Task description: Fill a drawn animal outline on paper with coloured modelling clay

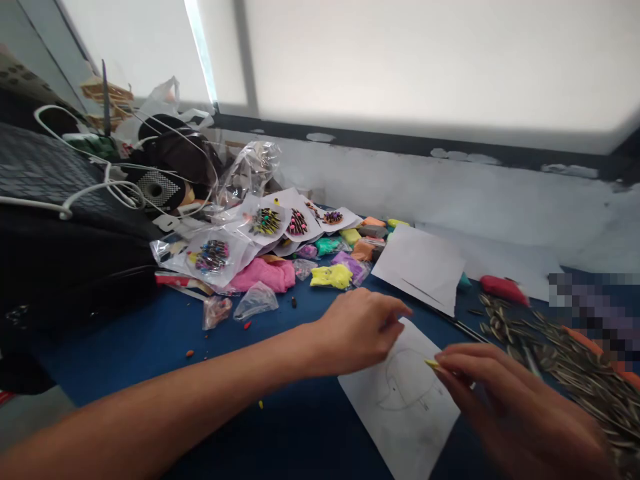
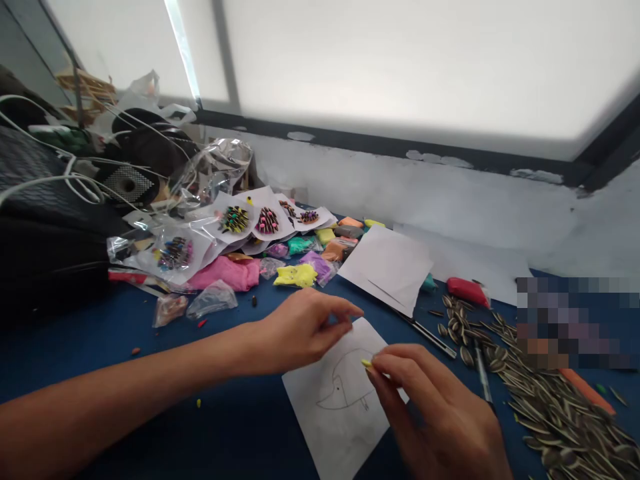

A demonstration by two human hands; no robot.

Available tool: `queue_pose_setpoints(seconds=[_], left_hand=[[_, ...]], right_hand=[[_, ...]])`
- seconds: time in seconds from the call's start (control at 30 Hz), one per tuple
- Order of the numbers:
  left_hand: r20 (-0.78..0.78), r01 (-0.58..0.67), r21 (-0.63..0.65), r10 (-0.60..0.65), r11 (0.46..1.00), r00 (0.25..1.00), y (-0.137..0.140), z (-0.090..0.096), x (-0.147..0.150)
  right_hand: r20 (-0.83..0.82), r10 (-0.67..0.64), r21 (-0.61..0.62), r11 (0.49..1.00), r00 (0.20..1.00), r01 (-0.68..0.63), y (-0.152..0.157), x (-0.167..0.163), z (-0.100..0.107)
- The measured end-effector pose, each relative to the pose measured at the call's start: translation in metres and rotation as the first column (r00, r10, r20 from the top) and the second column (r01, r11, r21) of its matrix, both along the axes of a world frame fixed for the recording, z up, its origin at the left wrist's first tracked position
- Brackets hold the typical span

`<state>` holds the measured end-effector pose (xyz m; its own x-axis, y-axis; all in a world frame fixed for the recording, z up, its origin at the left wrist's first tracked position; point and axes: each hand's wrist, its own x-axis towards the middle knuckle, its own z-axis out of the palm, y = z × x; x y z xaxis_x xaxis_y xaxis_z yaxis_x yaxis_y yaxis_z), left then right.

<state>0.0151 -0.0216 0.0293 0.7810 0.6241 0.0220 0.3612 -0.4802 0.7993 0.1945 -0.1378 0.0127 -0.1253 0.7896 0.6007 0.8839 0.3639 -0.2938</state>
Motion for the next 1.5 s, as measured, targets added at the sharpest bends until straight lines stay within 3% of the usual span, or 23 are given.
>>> queue_pose_setpoints(seconds=[0.07, 0.13, 0.37, 0.53, 0.6, 0.67, 0.77, 0.87, 1.07, 1.5], left_hand=[[-0.170, -0.035, 0.352, 0.100, 0.935, 0.980, 0.000, -0.005, 0.000], [-0.279, 0.018, 0.447, 0.120, 0.894, 0.953, 0.000, -0.010, 0.001], [-0.296, -0.025, 0.424, 0.165, 0.905, 0.941, 0.003, -0.021, 0.011], [-0.252, 0.002, 0.427, 0.116, 0.904, 0.961, 0.004, -0.024, 0.009], [-0.222, 0.086, 0.444, 0.017, 0.892, 0.975, 0.005, -0.021, 0.005], [-0.211, 0.241, 0.455, -0.160, 0.857, 0.964, 0.007, -0.015, -0.001], [-0.275, 0.496, 0.400, -0.416, 0.771, 0.867, 0.014, -0.005, -0.010], [-0.343, 0.591, 0.285, -0.495, 0.755, 0.798, 0.019, 0.000, -0.018], [-0.358, 0.579, 0.263, -0.479, 0.772, 0.802, 0.016, -0.003, -0.020], [-0.319, 0.570, 0.236, -0.491, 0.787, 0.810, 0.015, -0.013, -0.024]], right_hand=[[0.028, 0.039, -0.059, 0.998, 0.999, -0.038, -0.003, 0.002, -0.004], [0.087, 0.091, -0.082, 0.993, 0.992, -0.084, -0.004, 0.004, -0.008], [0.162, 0.137, -0.132, 0.984, 0.977, -0.116, -0.003, 0.002, -0.019], [0.154, 0.162, -0.123, 0.982, 0.975, -0.144, -0.005, -0.004, -0.017], [0.165, 0.173, -0.111, 0.981, 0.971, -0.156, -0.005, -0.007, -0.016], [0.170, 0.181, -0.105, 0.981, 0.969, -0.165, -0.003, -0.009, -0.016], [0.168, 0.180, -0.070, 0.983, 0.969, -0.170, 0.000, -0.013, -0.017], [0.198, 0.179, -0.058, 0.984, 0.964, -0.171, 0.002, -0.015, -0.017], [0.302, 0.185, -0.072, 0.983, 0.935, -0.171, 0.003, -0.012, -0.020], [0.361, 0.160, -0.092, 0.987, 0.919, -0.135, -0.003, -0.012, -0.021]])
